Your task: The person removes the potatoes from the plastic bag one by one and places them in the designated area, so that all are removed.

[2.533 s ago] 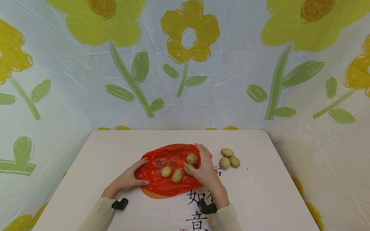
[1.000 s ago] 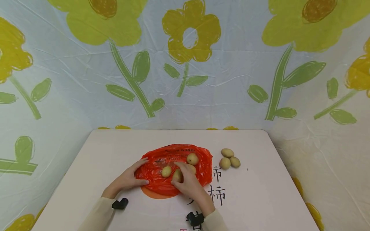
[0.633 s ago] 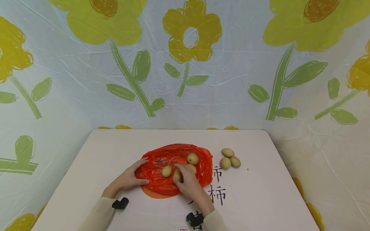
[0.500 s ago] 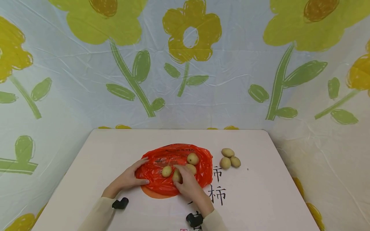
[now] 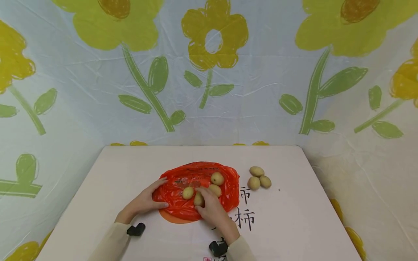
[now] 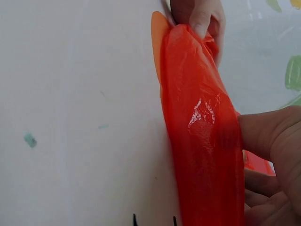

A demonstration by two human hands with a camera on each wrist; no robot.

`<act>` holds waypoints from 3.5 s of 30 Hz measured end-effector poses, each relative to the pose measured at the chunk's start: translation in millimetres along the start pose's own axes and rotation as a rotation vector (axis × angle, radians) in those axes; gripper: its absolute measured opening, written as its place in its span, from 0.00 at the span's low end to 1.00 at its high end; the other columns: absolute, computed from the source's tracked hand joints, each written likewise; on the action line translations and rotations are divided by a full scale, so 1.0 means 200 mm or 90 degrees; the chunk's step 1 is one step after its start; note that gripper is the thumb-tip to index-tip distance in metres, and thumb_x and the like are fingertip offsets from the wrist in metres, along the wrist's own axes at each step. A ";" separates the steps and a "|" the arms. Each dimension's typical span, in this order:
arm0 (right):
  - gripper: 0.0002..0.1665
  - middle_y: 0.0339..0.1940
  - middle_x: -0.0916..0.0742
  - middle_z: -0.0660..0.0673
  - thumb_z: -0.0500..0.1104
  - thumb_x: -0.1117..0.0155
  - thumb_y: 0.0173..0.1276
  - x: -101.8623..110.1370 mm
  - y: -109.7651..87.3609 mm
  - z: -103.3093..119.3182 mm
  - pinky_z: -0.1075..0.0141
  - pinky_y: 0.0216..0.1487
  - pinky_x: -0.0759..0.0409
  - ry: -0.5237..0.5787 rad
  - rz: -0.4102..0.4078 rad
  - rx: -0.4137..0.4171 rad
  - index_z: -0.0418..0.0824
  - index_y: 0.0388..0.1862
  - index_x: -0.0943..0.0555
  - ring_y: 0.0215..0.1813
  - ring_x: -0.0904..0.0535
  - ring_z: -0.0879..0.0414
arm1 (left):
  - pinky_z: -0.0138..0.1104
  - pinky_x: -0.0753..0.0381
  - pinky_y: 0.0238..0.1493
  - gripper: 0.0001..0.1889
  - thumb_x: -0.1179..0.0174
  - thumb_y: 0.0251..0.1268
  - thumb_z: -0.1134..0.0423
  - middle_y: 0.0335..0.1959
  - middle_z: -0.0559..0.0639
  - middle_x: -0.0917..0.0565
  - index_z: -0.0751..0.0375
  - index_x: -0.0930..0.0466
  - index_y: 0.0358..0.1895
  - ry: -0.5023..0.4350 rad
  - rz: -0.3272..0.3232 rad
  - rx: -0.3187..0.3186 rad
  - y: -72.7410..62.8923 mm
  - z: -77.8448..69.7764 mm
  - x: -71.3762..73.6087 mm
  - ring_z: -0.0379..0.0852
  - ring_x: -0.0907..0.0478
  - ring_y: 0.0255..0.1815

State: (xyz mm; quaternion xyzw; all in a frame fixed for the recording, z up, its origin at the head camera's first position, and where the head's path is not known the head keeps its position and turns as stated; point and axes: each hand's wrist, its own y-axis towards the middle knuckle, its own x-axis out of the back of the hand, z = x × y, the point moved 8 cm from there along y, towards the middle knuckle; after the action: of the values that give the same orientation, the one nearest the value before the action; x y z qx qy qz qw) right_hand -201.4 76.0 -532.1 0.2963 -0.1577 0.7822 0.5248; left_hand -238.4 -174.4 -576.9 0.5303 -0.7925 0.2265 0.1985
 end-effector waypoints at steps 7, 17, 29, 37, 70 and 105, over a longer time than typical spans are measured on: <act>0.33 0.68 0.19 0.42 0.40 0.26 0.66 -0.02 -0.01 -0.02 0.48 0.68 0.21 -0.002 -0.015 -0.020 0.39 0.69 0.24 0.68 0.25 0.46 | 0.65 0.39 0.76 0.51 0.22 0.51 0.45 0.83 0.47 0.41 0.45 0.38 0.80 0.005 0.005 0.007 -0.01 0.00 0.00 0.62 0.46 0.83; 0.37 0.68 0.19 0.41 0.40 0.24 0.65 -0.02 -0.01 -0.03 0.45 0.68 0.22 -0.005 -0.012 -0.028 0.35 0.70 0.27 0.67 0.24 0.45 | 0.65 0.39 0.76 0.50 0.22 0.51 0.45 0.83 0.48 0.40 0.47 0.37 0.79 -0.003 0.004 0.003 -0.01 -0.01 0.00 0.62 0.46 0.83; 0.36 0.67 0.18 0.42 0.40 0.23 0.63 0.02 0.00 0.01 0.48 0.68 0.21 -0.011 -0.047 -0.009 0.36 0.69 0.24 0.68 0.23 0.45 | 0.66 0.39 0.76 0.49 0.23 0.53 0.46 0.84 0.50 0.41 0.47 0.38 0.80 0.006 0.009 0.000 0.01 -0.03 0.01 0.63 0.46 0.83; 0.36 0.67 0.19 0.46 0.40 0.22 0.63 0.12 -0.01 0.07 0.49 0.66 0.19 0.000 -0.089 0.001 0.41 0.69 0.23 0.69 0.26 0.49 | 0.65 0.40 0.76 0.50 0.23 0.54 0.46 0.84 0.50 0.41 0.49 0.38 0.80 0.007 0.004 -0.013 0.01 -0.03 0.02 0.63 0.46 0.83; 0.38 0.67 0.20 0.32 0.32 0.21 0.59 0.64 -0.12 0.00 0.47 0.59 0.16 0.051 -0.284 0.000 0.30 0.68 0.25 0.66 0.20 0.37 | 0.65 0.41 0.77 0.50 0.23 0.52 0.45 0.83 0.44 0.41 0.40 0.39 0.80 -0.012 0.007 0.021 -0.02 0.04 -0.03 0.61 0.47 0.84; 0.38 0.65 0.20 0.35 0.35 0.23 0.62 0.78 -0.28 -0.23 0.50 0.58 0.18 -0.031 -0.374 -0.114 0.35 0.71 0.25 0.64 0.21 0.39 | 0.66 0.39 0.76 0.51 0.23 0.52 0.45 0.83 0.47 0.41 0.42 0.39 0.80 -0.012 0.004 0.023 -0.01 0.02 -0.01 0.63 0.46 0.83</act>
State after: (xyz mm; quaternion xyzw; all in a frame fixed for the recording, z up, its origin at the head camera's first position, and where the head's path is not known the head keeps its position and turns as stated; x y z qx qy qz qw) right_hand -207.5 237.9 -473.4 0.3007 -0.1458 0.5728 0.7485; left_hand -236.9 -175.3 -581.1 0.5332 -0.7919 0.2367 0.1803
